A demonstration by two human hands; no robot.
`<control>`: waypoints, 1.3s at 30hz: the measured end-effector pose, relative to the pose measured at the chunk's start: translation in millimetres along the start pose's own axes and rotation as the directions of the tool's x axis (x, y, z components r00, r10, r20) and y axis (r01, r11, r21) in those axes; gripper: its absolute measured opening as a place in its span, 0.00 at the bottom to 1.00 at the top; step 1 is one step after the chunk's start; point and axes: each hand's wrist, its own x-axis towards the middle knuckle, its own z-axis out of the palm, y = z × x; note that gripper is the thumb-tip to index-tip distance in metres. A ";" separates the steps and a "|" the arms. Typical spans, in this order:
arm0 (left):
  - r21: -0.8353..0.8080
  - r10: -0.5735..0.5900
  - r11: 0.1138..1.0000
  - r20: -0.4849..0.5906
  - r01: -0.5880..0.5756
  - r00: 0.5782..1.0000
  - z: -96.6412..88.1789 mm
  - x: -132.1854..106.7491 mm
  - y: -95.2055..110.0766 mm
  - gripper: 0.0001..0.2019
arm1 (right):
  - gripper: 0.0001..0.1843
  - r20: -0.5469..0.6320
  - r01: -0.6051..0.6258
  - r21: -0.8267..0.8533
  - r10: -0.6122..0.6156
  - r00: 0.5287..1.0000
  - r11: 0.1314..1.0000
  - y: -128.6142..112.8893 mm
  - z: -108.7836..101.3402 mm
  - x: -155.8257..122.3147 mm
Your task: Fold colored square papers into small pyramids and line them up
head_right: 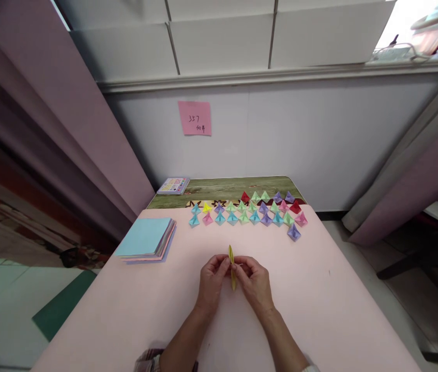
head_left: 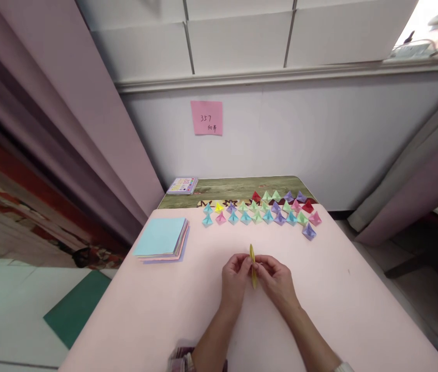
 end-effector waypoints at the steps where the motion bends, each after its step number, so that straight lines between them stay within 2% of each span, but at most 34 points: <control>1: -0.008 -0.002 1.000 0.002 0.002 1.000 -0.3 0.4 -0.4 0.12 | 0.17 0.004 -0.001 0.003 0.001 1.000 1.000 -0.1 0.0 -0.1; 14: 0.000 -0.014 1.000 -0.025 0.014 1.000 -0.6 -0.8 3.2 0.13 | 0.17 0.013 0.005 0.000 -0.005 1.000 1.000 -1.0 0.1 -0.8; 20: 0.056 0.045 0.997 -0.011 -0.044 0.999 1.8 -3.1 6.8 0.12 | 0.18 -0.027 0.066 -0.087 -0.068 0.997 0.994 -4.2 0.6 -3.6; 26: 0.054 0.015 0.998 0.000 -0.015 1.000 0.3 -0.8 4.5 0.12 | 0.15 0.012 0.107 -0.150 -0.106 0.994 0.983 -3.3 -1.1 -2.3; 32: 0.013 0.009 1.000 -0.006 -0.008 1.000 0.2 0.7 3.2 0.12 | 0.18 0.056 0.097 -0.095 -0.092 0.994 0.991 0.2 -4.1 0.8; 39: 0.036 0.036 0.999 0.007 -0.036 0.999 -1.7 2.0 -1.2 0.13 | 0.20 0.087 0.048 -0.052 -0.044 0.995 0.997 4.5 -7.8 2.2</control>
